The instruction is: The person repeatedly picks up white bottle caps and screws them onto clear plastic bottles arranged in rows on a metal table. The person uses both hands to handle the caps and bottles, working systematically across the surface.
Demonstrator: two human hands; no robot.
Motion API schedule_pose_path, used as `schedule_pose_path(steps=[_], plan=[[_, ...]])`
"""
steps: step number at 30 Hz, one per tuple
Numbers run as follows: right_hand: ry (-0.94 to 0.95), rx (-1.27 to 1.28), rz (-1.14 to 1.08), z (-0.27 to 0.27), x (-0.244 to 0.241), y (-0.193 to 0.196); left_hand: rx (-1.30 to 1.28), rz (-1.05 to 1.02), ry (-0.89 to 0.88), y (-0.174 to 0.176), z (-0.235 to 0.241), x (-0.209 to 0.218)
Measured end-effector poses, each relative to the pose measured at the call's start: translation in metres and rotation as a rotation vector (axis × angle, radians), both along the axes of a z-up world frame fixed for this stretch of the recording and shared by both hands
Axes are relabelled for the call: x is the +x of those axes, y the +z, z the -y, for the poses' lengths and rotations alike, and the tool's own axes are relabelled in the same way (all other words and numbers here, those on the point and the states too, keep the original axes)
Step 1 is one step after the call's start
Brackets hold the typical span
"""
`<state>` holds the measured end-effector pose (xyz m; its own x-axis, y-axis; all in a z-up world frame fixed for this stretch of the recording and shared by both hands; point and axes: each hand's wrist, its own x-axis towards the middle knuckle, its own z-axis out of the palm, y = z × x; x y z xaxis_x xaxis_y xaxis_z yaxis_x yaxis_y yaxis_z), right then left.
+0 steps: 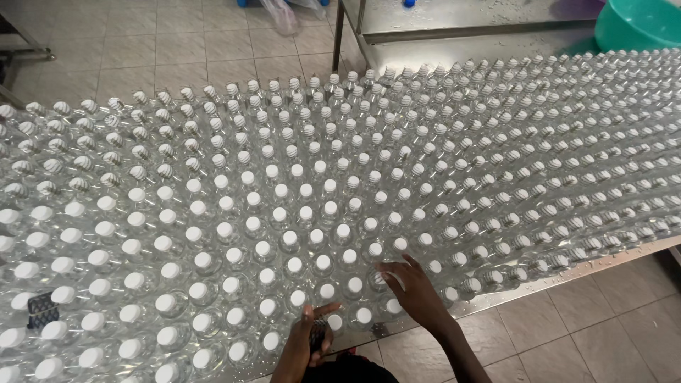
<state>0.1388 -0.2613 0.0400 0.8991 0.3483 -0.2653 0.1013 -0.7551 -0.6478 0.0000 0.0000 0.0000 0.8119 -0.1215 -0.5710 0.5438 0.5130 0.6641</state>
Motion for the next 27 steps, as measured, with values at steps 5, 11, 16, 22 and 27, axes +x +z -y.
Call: schedule_pose_path(steps=[5, 11, 16, 22, 27], plan=[[0.124, 0.075, 0.31, 0.014, 0.002, -0.021, -0.067, 0.012, 0.022, -0.006, 0.001, 0.003], [0.052, 0.049, 0.305, 0.022, 0.001, -0.029, -0.02, 0.03, 0.01, 0.002, 0.002, 0.005], [0.155, -0.041, 0.394, 0.02, 0.002, -0.038, -0.039, 0.021, 0.01, 0.002, 0.002, 0.007], [0.22, -0.219, 0.329, 0.009, 0.007, -0.034, -0.014, 0.037, 0.001, 0.007, -0.001, 0.004], [0.315, -0.365, 0.347, 0.003, 0.011, -0.032, -0.004, 0.014, 0.028, 0.007, -0.005, -0.001]])
